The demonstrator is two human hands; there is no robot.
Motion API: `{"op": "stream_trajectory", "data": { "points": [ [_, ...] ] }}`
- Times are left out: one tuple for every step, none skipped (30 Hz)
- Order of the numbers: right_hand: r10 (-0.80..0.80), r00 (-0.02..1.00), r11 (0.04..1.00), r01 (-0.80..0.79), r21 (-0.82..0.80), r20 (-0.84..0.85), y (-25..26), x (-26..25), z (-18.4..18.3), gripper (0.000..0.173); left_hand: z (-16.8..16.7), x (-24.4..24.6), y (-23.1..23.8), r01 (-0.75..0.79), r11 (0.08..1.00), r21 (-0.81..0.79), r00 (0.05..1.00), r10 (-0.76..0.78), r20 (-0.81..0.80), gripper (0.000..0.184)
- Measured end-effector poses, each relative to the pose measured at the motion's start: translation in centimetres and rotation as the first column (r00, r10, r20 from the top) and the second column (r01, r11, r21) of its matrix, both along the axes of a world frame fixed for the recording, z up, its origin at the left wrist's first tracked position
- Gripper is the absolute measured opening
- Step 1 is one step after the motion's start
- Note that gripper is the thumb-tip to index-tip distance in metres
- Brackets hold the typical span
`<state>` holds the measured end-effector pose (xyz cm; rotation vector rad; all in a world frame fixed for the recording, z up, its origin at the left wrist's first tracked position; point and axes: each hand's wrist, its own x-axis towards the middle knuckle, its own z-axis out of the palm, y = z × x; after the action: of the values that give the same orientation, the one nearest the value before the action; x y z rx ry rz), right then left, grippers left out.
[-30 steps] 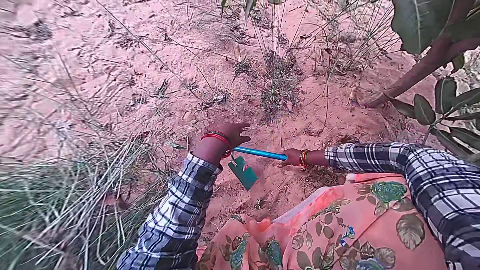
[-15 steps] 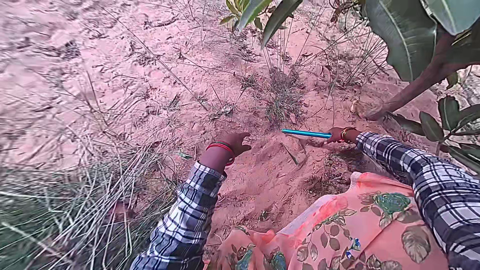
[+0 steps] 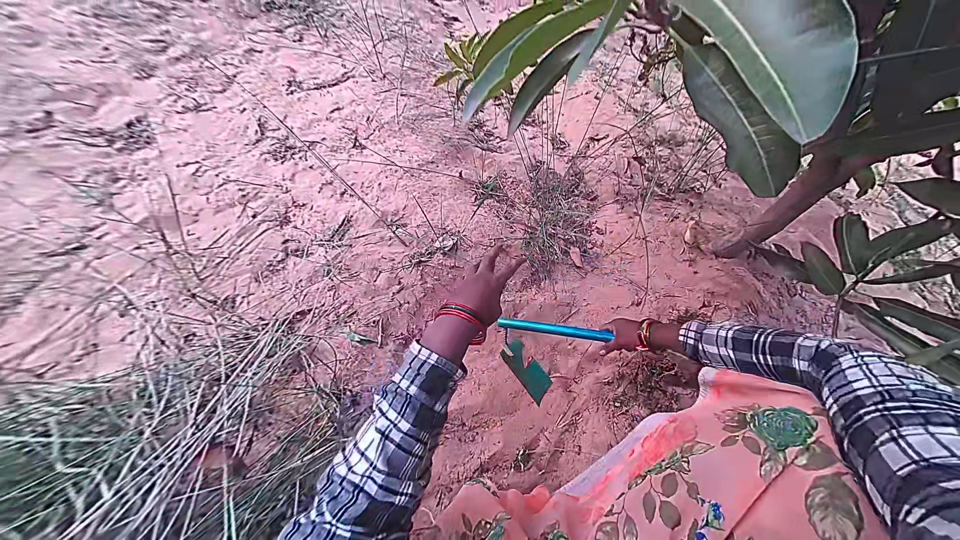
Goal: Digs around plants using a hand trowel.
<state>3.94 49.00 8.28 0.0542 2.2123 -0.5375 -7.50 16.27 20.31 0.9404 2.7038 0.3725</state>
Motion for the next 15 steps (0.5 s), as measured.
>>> {"op": "stream_trajectory", "data": {
  "points": [
    [0.171, 0.985, 0.985, -0.172, 0.026, 0.017, -2.0, -0.5, 0.2, 0.045, 0.3, 0.2, -0.3, -0.029, 0.999, 0.043, 0.999, 0.03, -0.019, 0.1],
    [0.334, 0.942, 0.94, -0.335, 0.06, 0.028, -3.7, -0.9, 0.4, 0.044, 0.6, 0.2, -0.7, -0.055, 0.993, 0.107, 0.998, 0.058, -0.021, 0.098],
    [0.479, 0.877, 0.871, -0.48, 0.103, 0.038, -4.9, -1.0, 0.4, 0.042, 0.7, 0.1, -1.4, -0.08, 0.978, 0.195, 0.996, 0.085, -0.019, 0.088],
    [0.597, 0.8, 0.788, -0.597, 0.147, 0.05, -5.9, -0.9, 0.2, 0.039, 0.8, 0.0, -2.2, -0.11, 0.949, 0.295, 0.993, 0.119, -0.013, 0.07],
    [0.683, 0.727, 0.708, -0.682, 0.184, 0.067, -6.6, -0.6, 0.0, 0.035, 1.1, 0.1, -3.0, -0.141, 0.91, 0.391, 0.987, 0.161, -0.019, 0.05],
    [0.739, 0.668, 0.641, -0.736, 0.217, 0.085, -7.1, -0.2, -0.1, 0.031, 1.1, 0.1, -3.7, -0.133, 0.875, 0.465, 0.979, 0.191, -0.078, 0.036],
    [0.777, 0.621, 0.585, -0.773, 0.245, 0.102, -7.3, 0.2, -0.2, 0.028, 1.6, 0.3, -4.2, -0.123, 0.867, 0.482, 0.97, 0.208, -0.127, 0.033],
    [0.797, 0.592, 0.55, -0.793, 0.261, 0.12, -7.4, 0.4, -0.4, 0.025, 2.4, 0.5, -4.5, -0.118, 0.877, 0.466, 0.966, 0.211, -0.152, 0.034],
    [0.807, 0.575, 0.527, -0.804, 0.276, 0.134, -7.4, 0.6, -0.5, 0.024, 3.5, 1.0, -4.4, -0.108, 0.889, 0.445, 0.969, 0.194, -0.153, 0.036],
    [0.812, 0.567, 0.516, -0.808, 0.285, 0.139, -7.4, 0.6, -0.7, 0.024, 4.8, 1.6, -4.0, -0.075, 0.894, 0.442, 0.974, 0.161, -0.16, 0.039],
    [0.806, 0.573, 0.52, -0.805, 0.287, 0.146, -7.3, 0.8, -0.6, 0.025, 6.1, 2.6, -3.4, -0.013, 0.877, 0.48, 0.978, 0.111, -0.177, 0.043],
    [0.792, 0.589, 0.534, -0.796, 0.284, 0.162, -7.4, 1.0, -0.5, 0.027, 7.6, 3.9, -2.5, 0.058, 0.83, 0.555, 0.982, 0.053, -0.183, 0.047],
    [0.775, 0.607, 0.555, -0.787, 0.27, 0.175, -7.3, 1.2, -0.4, 0.028, 9.4, 5.7, -1.7, 0.126, 0.757, 0.642, 0.985, -0.02, -0.17, 0.051],
    [0.779, 0.606, 0.563, -0.789, 0.246, 0.16, -6.8, 1.4, -0.4, 0.029, 11.3, 7.6, -1.0, 0.193, 0.653, 0.732, 0.981, -0.11, -0.16, 0.055],
    [0.813, 0.577, 0.554, -0.808, 0.199, 0.076, -5.8, 1.6, -0.4, 0.028, 13.2, 9.7, -0.4, 0.235, 0.528, 0.816, 0.967, -0.215, -0.139, 0.06]
  ]
}}
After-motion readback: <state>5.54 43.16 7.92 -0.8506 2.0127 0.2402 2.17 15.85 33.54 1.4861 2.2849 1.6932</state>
